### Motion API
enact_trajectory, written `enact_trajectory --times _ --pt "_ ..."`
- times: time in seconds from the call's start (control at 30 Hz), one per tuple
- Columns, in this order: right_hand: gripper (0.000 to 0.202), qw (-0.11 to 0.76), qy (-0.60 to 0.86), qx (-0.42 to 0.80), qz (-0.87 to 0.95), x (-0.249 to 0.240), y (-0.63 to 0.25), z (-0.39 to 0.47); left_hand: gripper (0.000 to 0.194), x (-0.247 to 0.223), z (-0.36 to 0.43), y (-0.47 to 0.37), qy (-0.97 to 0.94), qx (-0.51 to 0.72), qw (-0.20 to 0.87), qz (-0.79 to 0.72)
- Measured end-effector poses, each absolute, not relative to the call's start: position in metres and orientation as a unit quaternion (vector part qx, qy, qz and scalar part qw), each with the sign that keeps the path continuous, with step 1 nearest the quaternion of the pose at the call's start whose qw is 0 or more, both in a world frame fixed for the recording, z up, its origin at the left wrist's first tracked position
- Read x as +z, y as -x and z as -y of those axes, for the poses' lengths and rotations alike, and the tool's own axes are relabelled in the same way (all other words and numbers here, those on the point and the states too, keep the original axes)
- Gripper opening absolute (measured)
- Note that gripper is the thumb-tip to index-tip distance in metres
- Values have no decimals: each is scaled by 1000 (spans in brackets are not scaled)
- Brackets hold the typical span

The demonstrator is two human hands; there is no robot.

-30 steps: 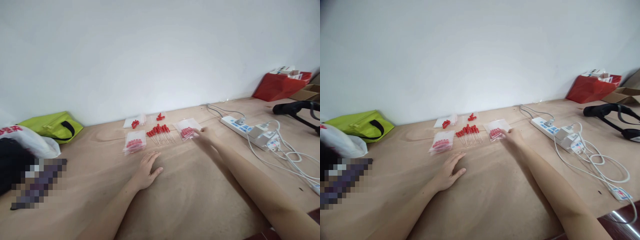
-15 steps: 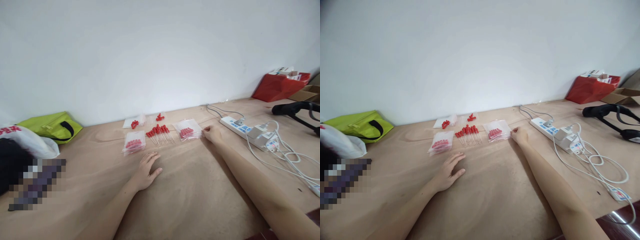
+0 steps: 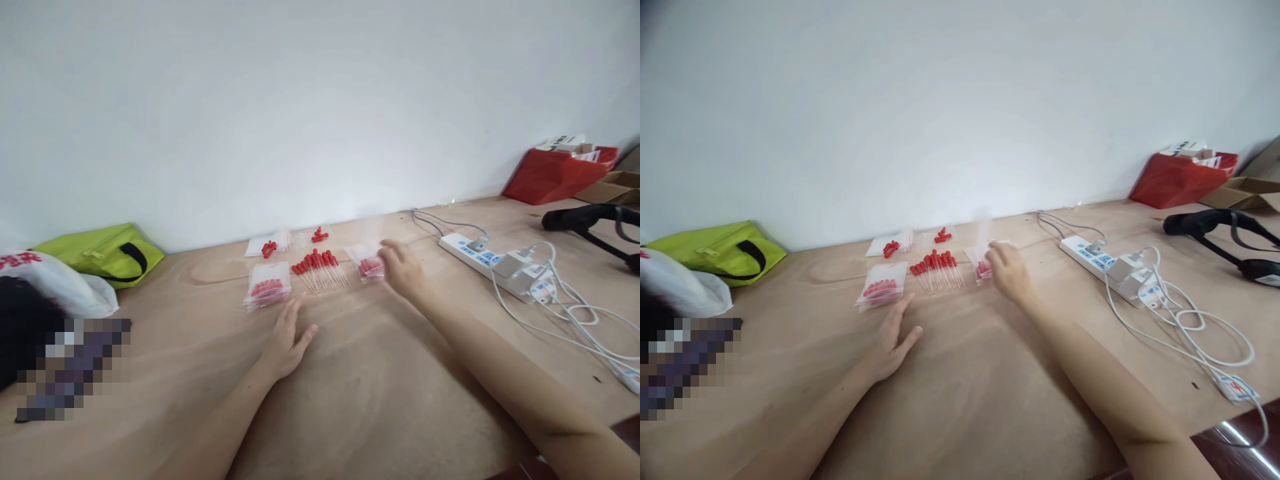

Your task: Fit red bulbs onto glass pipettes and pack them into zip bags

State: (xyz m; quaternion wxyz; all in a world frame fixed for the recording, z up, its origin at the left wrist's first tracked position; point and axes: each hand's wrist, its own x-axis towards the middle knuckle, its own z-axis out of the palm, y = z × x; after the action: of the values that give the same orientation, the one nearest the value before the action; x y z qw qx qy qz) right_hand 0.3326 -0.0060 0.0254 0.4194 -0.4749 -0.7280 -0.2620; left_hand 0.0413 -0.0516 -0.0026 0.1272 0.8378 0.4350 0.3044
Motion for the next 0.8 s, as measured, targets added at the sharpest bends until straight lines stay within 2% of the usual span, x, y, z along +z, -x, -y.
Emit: enact_trajectory --times 0.13,0.23,0.3,0.4,0.47,0.53,0.67,0.8 --pt "23 264 255 -213 905 16 -287 32 46 -7 47 -38 -756 455 72 -466" --pt "22 187 188 -128 956 9 -268 49 42 -4 46 -38 -731 525 -6 -436" --pt "22 170 177 -50 968 9 -264 57 36 0 47 -39 -758 502 -29 -414" --pt "16 180 173 118 961 14 -267 62 29 3 50 -43 -849 371 18 -376" --pt "13 212 198 227 930 17 -271 60 27 3 52 -45 -890 290 58 -347" --pt "15 264 273 285 880 17 -274 52 24 3 53 -46 -907 245 82 -332" --pt "12 331 479 264 769 11 -274 29 23 6 53 -48 -912 217 108 -330" --pt "10 285 587 203 730 9 -266 8 26 11 58 -50 -906 200 123 -353"
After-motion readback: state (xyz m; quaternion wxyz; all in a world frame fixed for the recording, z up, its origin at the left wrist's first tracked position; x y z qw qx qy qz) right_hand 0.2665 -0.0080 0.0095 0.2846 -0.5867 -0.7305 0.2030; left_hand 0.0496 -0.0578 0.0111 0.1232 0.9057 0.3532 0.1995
